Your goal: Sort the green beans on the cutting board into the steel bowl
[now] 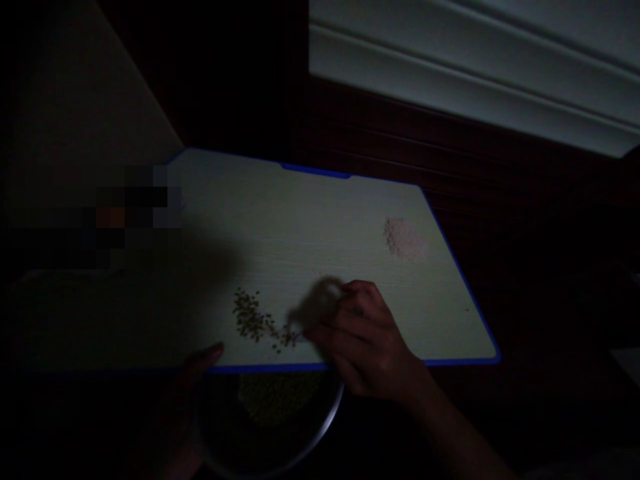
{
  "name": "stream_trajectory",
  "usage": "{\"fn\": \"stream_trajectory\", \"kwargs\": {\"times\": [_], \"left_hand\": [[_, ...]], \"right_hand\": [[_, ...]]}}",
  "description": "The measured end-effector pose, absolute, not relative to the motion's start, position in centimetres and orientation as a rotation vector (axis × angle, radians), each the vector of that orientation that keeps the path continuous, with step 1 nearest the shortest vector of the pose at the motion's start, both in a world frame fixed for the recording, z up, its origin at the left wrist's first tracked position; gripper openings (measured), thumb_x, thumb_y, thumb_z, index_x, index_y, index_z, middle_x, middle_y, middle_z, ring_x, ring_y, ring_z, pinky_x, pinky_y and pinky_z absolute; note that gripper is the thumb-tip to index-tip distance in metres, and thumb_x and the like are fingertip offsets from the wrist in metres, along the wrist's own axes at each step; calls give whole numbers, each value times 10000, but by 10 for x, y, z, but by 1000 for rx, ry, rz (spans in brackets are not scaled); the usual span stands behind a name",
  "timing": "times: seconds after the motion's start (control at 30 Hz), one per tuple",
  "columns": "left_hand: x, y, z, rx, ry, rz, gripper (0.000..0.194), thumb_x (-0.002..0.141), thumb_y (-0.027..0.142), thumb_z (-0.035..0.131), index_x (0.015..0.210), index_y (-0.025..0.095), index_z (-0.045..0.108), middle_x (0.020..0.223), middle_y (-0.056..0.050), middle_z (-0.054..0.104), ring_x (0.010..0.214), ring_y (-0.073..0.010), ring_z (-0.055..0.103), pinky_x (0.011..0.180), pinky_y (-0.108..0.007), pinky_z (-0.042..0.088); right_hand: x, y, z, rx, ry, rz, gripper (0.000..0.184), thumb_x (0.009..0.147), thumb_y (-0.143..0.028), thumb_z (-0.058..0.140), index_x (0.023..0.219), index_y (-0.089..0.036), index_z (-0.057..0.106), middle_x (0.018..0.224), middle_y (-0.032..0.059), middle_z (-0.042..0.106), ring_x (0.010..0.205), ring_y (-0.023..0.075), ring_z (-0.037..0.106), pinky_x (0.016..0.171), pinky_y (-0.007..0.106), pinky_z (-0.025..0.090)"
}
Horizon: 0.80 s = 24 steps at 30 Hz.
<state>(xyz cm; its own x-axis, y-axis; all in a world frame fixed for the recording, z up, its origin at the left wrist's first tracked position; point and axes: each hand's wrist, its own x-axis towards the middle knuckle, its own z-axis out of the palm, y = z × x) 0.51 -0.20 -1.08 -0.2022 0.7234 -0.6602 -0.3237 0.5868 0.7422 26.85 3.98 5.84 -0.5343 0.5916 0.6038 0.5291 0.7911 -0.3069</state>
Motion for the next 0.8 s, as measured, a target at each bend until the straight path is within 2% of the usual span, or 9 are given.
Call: {"fn": "stream_trajectory", "kwargs": {"times": [0.07, 0.17, 0.27, 0.4, 0.53, 0.6, 0.7, 0.8], "left_hand": [[6, -2, -9, 302, 1474, 969, 516, 659, 381, 807, 1145, 263, 680, 1101, -85, 803, 1248, -414, 642, 1087, -573, 471], [10, 1, 0, 219, 1455, 943, 481, 666, 347, 778, 1131, 265, 682, 1081, -86, 809, 1227, -412, 657, 1031, -558, 520], [10, 1, 2, 268, 1485, 952, 423, 702, 365, 761, 1111, 278, 693, 1112, -70, 801, 1237, -401, 651, 1104, -570, 452], [5, -3, -7, 416, 1546, 970, 416, 676, 371, 792, 1072, 281, 702, 1181, -60, 785, 1300, -388, 607, 1194, -534, 348], [8, 1, 1, 378, 1554, 977, 405, 638, 346, 803, 1021, 282, 688, 1175, -62, 790, 1241, -400, 648, 1145, -550, 422], [13, 6, 11, 291, 1552, 983, 350, 636, 310, 781, 969, 281, 678, 1082, -60, 811, 1196, -408, 674, 1108, -561, 461], [17, 10, 19, 192, 1541, 961, 241, 693, 330, 739, 917, 261, 683, 982, -61, 817, 1236, -400, 654, 1122, -541, 447], [15, 6, 11, 195, 1523, 959, 378, 704, 345, 757, 1060, 243, 683, 993, -53, 815, 1228, -400, 659, 1132, -577, 419]], "right_hand": [[269, 40, 58, -799, -2264, 123, 247, 929, -81, 567, 1136, -146, 687, 966, 48, 745, 931, 197, 565, 1025, 510, 421], [270, 39, 58, -774, -2274, 157, 251, 926, -87, 573, 1139, -158, 686, 988, 48, 760, 947, 202, 579, 1040, 517, 417], [272, 39, 57, -765, -2243, 190, 261, 901, -80, 582, 1124, -164, 691, 984, 51, 762, 944, 209, 591, 1039, 527, 423], [272, 39, 58, -738, -2221, 208, 264, 865, -85, 584, 1087, -169, 698, 947, 40, 752, 887, 201, 595, 1020, 526, 431], [269, 39, 61, -790, -2227, 136, 244, 859, -82, 578, 1051, -150, 712, 839, 39, 721, 836, 199, 580, 992, 507, 448], [269, 38, 61, -848, -2205, 101, 230, 864, -81, 577, 1042, -133, 713, 800, 40, 702, 812, 197, 560, 977, 507, 454], [269, 38, 61, -834, -2211, 106, 211, 883, -86, 587, 1051, -133, 707, 851, 46, 725, 847, 200, 564, 991, 517, 446], [269, 38, 59, -771, -2259, 120, 224, 925, -104, 585, 1112, -156, 697, 942, 45, 760, 916, 209, 586, 1010, 511, 444]]}}
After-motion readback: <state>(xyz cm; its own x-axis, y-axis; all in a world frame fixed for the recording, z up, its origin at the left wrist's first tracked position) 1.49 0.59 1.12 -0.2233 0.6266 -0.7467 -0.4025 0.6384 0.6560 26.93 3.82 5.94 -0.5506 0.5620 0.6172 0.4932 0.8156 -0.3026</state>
